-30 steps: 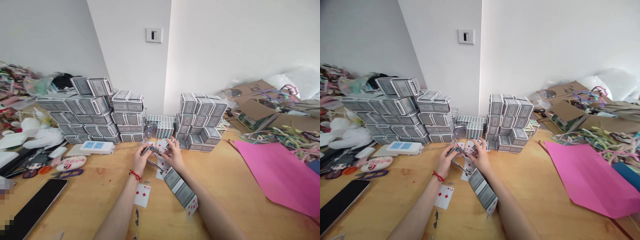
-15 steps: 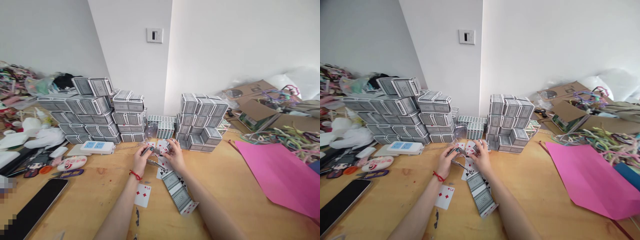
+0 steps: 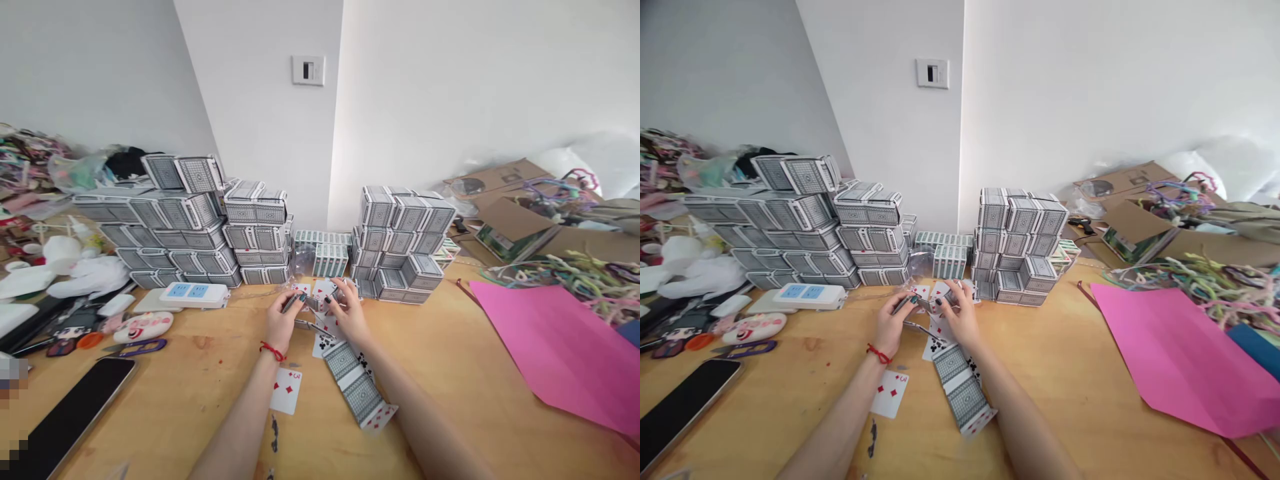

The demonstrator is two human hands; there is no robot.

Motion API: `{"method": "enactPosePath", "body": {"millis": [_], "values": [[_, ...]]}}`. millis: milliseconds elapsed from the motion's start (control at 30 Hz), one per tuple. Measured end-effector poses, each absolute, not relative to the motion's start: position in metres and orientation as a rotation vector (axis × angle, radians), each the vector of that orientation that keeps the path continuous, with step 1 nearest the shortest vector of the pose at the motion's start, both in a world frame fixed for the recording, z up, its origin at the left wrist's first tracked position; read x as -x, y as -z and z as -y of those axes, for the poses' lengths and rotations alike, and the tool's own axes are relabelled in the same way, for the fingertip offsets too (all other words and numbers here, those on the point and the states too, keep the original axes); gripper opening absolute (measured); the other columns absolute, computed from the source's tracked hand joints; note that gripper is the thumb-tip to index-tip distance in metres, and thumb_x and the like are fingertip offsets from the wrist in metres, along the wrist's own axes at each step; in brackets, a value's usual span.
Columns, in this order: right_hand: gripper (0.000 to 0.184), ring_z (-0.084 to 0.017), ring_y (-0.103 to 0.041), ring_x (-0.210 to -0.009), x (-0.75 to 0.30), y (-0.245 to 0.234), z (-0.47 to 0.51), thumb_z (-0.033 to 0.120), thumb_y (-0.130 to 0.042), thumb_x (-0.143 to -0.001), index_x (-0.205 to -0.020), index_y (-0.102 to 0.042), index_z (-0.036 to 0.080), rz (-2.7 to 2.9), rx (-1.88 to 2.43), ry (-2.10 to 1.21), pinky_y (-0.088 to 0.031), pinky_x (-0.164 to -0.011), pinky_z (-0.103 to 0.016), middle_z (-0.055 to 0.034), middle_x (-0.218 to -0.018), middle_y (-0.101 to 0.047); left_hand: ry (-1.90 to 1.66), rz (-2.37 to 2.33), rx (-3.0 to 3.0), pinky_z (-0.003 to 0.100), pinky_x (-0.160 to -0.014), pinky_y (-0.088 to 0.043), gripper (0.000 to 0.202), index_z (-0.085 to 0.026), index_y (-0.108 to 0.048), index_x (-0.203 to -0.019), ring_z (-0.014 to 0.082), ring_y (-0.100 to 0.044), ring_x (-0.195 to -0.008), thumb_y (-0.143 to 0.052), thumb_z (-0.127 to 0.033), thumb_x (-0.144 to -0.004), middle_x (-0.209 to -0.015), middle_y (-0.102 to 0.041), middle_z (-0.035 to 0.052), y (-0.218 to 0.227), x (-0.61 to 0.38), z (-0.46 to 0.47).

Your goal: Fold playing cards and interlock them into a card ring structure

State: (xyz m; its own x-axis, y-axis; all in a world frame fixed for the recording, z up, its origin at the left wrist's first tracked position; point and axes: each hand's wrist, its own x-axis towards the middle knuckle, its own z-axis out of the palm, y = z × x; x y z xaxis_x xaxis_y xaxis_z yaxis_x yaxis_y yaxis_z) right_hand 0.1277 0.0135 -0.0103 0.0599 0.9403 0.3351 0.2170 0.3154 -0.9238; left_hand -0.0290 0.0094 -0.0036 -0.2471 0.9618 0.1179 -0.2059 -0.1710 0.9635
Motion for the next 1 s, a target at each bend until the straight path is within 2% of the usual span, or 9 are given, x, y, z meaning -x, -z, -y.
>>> {"method": "enactPosePath", "body": {"millis": [100,233,400,500,633,700,800,1000], "values": [[0.042,-0.017,-0.056,-0.086,-0.126,0.011,-0.015,0.037,-0.058,-0.074,-0.114,-0.055,0.027,1.367,1.134,-0.793,-0.053,-0.069,-0.031,-0.0073,-0.117,-0.044,-1.591,-1.156,-1.056,0.031,-0.069,-0.05,0.024,-0.014,-0.065,-0.081,0.0176,-0.06,-0.075,-0.068,-0.028,-0.062,-0.082,-0.064,0.005,0.004,0.03,-0.01],[0.044,-0.017,-0.056,-0.08,-0.124,0.013,-0.017,0.043,-0.061,-0.07,-0.112,-0.056,0.027,1.296,1.091,-0.887,-0.054,-0.063,-0.03,-0.0058,-0.11,-0.049,-1.597,-1.178,-1.082,0.031,-0.071,-0.05,0.023,-0.015,-0.065,-0.082,0.0173,-0.06,-0.076,-0.067,-0.028,-0.063,-0.083,-0.064,0.005,0.006,0.03,-0.01],[0.044,-0.013,-0.056,-0.075,-0.123,0.014,-0.017,0.042,-0.061,-0.07,-0.11,-0.056,0.026,1.258,1.026,-1.007,-0.055,-0.057,-0.026,-0.005,-0.119,-0.043,-1.605,-1.151,-0.997,0.032,-0.071,-0.05,0.025,-0.015,-0.065,-0.082,0.0173,-0.06,-0.076,-0.069,-0.028,-0.061,-0.084,-0.064,0.0049,0.006,0.029,-0.011],[0.046,-0.014,-0.057,-0.082,-0.123,0.015,-0.016,0.037,-0.063,-0.069,-0.112,-0.054,0.026,1.317,1.014,-0.994,-0.055,-0.062,-0.026,-0.0056,-0.124,-0.039,-1.618,-1.111,-0.884,0.033,-0.071,-0.051,0.026,-0.014,-0.065,-0.079,0.0171,-0.06,-0.075,-0.071,-0.028,-0.059,-0.083,-0.064,0.0044,0.003,0.028,-0.011],[0.063,-0.015,-0.056,-0.091,-0.123,0.016,-0.013,0.021,-0.067,-0.064,-0.122,-0.044,0.031,1.452,0.998,-0.946,-0.055,-0.07,-0.027,-0.0058,-0.132,-0.029,-1.628,-1.069,-0.763,0.036,-0.07,-0.051,0.027,-0.014,-0.064,-0.077,0.0172,-0.06,-0.073,-0.073,-0.028,-0.055,-0.079,-0.064,0.0028,-0.002,0.028,-0.011],[0.066,-0.014,-0.057,-0.09,-0.125,0.016,-0.012,0.011,-0.059,-0.066,-0.125,-0.04,0.033,1.526,1.012,-0.914,-0.055,-0.07,-0.027,-0.006,-0.135,-0.024,-1.623,-1.062,-0.746,0.037,-0.07,-0.052,0.028,-0.014,-0.064,-0.076,0.0177,-0.061,-0.073,-0.073,-0.028,-0.054,-0.079,-0.065,0.0028,-0.004,0.028,-0.011],[0.07,-0.014,-0.056,-0.095,-0.128,0.016,-0.013,0.001,-0.048,-0.066,-0.127,-0.038,0.034,1.623,1.057,-0.814,-0.055,-0.071,-0.029,-0.0066,-0.134,-0.026,-1.62,-1.061,-0.732,0.037,-0.069,-0.052,0.029,-0.014,-0.065,-0.075,0.0179,-0.061,-0.072,-0.074,-0.029,-0.052,-0.078,-0.065,0.0029,-0.006,0.028,-0.01],[0.069,-0.017,-0.05,-0.105,-0.132,0.016,-0.015,0.0,-0.044,-0.068,-0.129,-0.037,0.033,1.732,1.167,-0.614,-0.053,-0.079,-0.033,-0.0069,-0.133,-0.029,-1.61,-1.032,-0.73,0.036,-0.069,-0.053,0.028,-0.013,-0.066,-0.076,0.0162,-0.061,-0.071,-0.075,-0.027,-0.052,-0.079,-0.065,0.0031,-0.005,0.028,-0.01]]}}
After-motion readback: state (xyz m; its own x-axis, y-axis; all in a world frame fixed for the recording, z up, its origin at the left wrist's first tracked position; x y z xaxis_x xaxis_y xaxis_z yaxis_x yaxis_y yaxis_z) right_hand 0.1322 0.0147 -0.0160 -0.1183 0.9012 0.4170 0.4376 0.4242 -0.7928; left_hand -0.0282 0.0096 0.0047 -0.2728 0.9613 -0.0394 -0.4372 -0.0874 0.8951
